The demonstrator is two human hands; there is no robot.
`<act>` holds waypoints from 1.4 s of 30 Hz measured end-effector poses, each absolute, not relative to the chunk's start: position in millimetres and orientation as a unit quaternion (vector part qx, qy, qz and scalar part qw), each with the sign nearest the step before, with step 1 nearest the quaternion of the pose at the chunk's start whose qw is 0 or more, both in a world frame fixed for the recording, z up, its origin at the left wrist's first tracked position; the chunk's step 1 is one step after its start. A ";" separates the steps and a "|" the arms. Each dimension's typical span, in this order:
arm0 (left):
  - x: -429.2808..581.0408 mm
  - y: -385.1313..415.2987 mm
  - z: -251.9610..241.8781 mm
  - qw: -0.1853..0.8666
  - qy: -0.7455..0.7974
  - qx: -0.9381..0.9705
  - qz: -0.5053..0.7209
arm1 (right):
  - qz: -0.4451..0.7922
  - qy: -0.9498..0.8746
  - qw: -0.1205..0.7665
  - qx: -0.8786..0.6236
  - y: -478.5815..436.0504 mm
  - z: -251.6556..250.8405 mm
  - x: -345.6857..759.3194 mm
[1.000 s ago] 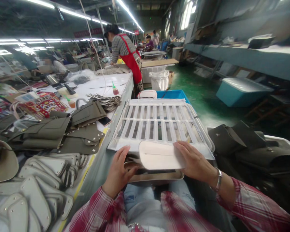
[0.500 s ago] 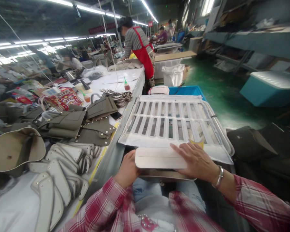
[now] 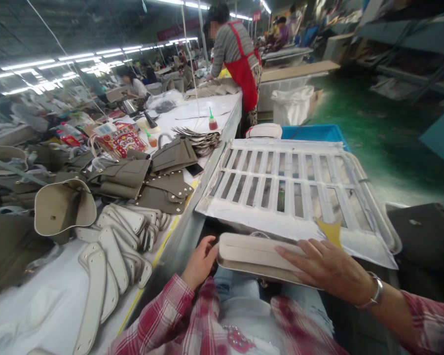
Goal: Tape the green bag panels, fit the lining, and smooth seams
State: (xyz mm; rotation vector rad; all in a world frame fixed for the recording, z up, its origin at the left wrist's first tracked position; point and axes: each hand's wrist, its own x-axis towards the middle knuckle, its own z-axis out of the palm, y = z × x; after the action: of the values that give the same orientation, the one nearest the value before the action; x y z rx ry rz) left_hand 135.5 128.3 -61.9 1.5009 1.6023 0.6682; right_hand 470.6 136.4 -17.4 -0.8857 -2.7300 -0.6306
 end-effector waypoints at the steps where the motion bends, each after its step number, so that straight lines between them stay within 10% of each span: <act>1: 138.5 124.7 -62.7 0.416 0.639 0.591 0.263 | -0.224 -0.921 0.099 -0.302 133.9 -15.8 469.3; 42: 142.2 147.3 -34.0 0.234 0.485 0.843 0.003 | -0.067 -0.907 -0.151 -0.387 110.0 26.1 430.9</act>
State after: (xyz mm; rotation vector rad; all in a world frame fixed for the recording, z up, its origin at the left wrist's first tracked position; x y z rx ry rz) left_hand 142.2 147.3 -34.0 2.3129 1.3316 0.0092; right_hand 430.9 110.0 26.1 -1.3486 -3.1620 -0.2319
